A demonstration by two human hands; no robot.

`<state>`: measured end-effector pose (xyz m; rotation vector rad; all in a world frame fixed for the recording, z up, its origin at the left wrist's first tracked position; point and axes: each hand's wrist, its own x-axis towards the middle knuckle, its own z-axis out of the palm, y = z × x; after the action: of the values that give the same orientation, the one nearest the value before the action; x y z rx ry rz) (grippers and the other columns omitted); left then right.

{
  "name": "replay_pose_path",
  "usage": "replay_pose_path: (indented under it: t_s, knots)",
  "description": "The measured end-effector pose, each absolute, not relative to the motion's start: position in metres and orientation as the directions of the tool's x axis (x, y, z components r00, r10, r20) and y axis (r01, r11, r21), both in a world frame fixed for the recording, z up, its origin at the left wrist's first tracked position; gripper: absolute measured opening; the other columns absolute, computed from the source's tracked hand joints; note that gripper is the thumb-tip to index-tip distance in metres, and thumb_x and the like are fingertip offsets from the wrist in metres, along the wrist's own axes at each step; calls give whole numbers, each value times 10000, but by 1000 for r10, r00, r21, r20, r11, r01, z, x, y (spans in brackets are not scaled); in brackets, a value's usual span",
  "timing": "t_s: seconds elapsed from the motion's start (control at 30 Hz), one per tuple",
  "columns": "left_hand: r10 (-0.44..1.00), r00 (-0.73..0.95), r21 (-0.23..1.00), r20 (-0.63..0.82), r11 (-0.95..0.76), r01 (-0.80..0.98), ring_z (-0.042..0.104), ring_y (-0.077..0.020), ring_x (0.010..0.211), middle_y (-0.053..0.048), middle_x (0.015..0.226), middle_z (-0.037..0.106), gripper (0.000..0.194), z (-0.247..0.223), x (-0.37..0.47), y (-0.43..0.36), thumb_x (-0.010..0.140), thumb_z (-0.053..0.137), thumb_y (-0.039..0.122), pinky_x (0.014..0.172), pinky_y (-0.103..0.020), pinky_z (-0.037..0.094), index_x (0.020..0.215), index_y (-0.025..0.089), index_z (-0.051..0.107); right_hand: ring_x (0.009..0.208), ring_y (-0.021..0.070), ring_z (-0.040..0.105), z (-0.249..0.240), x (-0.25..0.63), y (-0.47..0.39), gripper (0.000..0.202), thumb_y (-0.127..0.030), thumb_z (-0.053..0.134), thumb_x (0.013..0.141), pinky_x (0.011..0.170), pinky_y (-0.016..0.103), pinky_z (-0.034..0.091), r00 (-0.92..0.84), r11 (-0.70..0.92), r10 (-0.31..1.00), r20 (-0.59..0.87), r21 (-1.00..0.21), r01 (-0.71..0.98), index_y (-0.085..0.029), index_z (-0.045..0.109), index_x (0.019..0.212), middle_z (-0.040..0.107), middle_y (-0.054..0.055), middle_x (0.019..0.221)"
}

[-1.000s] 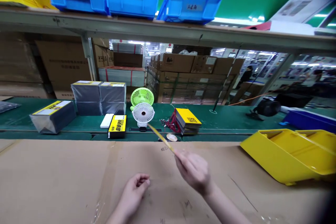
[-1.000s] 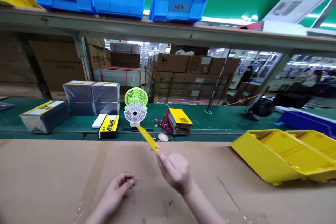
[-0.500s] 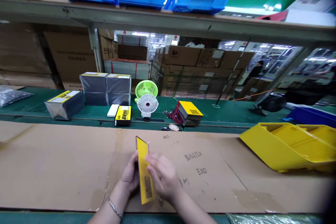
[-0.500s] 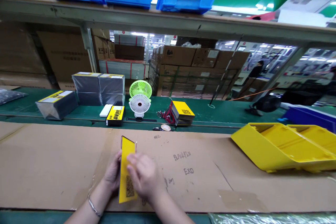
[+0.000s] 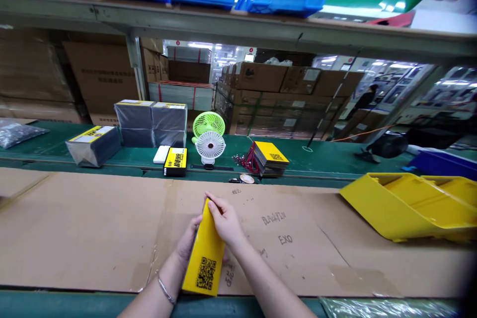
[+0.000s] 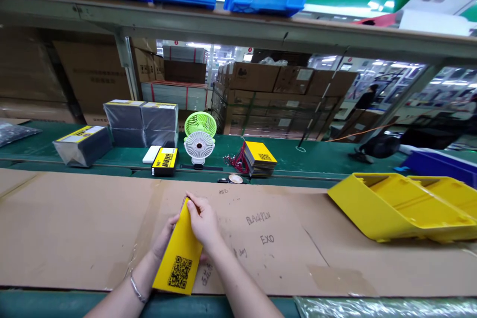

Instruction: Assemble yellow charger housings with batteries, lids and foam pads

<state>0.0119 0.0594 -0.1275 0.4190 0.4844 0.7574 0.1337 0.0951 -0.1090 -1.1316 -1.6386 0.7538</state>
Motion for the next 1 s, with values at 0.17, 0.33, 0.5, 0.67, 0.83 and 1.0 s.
replay_pose_path:
  t_s: [0.17, 0.33, 0.5, 0.67, 0.83, 1.0]
  knots:
    - [735, 618, 538, -280, 653, -533, 599, -307, 978, -109, 1023, 678, 612, -117, 7, 59, 759, 438, 557, 896, -439, 398, 1182, 129, 547, 1235, 216, 407, -103, 143, 84, 406, -242, 445, 862, 1059, 483, 287, -213, 507, 860, 463, -732, 456, -281, 480, 1265, 501, 29, 1301]
    - [664, 712, 437, -229, 724, -535, 603, -316, 963, -129, 970, 691, 578, -126, 10, 58, 765, 469, 519, 884, -462, 406, 1142, 93, 570, 996, 199, 582, -91, 140, 86, 265, -352, 527, 821, 919, 376, 444, -56, 365, 924, 377, -832, 419, -236, 634, 1034, 645, 49, 1057]
    - [637, 756, 340, -152, 752, -565, 597, -311, 989, -131, 918, 703, 492, -139, 11, 60, 789, 478, 481, 910, -474, 386, 1042, 87, 628, 800, 191, 633, -85, 133, 92, 258, -417, 573, 771, 765, 310, 500, -28, 256, 965, 261, -913, 319, -181, 660, 832, 687, 46, 843]
    - [616, 773, 331, -150, 768, -548, 606, -305, 978, -129, 947, 697, 501, -138, 10, 59, 813, 439, 484, 914, -468, 382, 1073, 96, 619, 818, 193, 641, -91, 135, 93, 273, -377, 510, 817, 754, 309, 516, -73, 264, 965, 253, -929, 261, -179, 667, 918, 691, 57, 878]
    - [667, 731, 329, -144, 729, -601, 585, -295, 1019, -120, 1016, 681, 537, -143, 10, 65, 823, 421, 483, 929, -415, 368, 1184, 107, 548, 1218, 197, 435, -99, 146, 87, 427, -170, 399, 853, 1022, 414, 362, -242, 549, 833, 498, -689, 474, -243, 481, 1265, 518, 46, 1286]
    - [801, 597, 312, -46, 579, -753, 581, -297, 1008, -133, 1027, 672, 564, -147, 12, 76, 788, 458, 469, 914, -383, 376, 1185, 77, 537, 1304, 237, 305, -108, 166, 64, 509, -49, 394, 791, 1060, 563, 227, -542, 716, 660, 520, -218, 663, -260, 502, 1242, 521, 12, 1286]
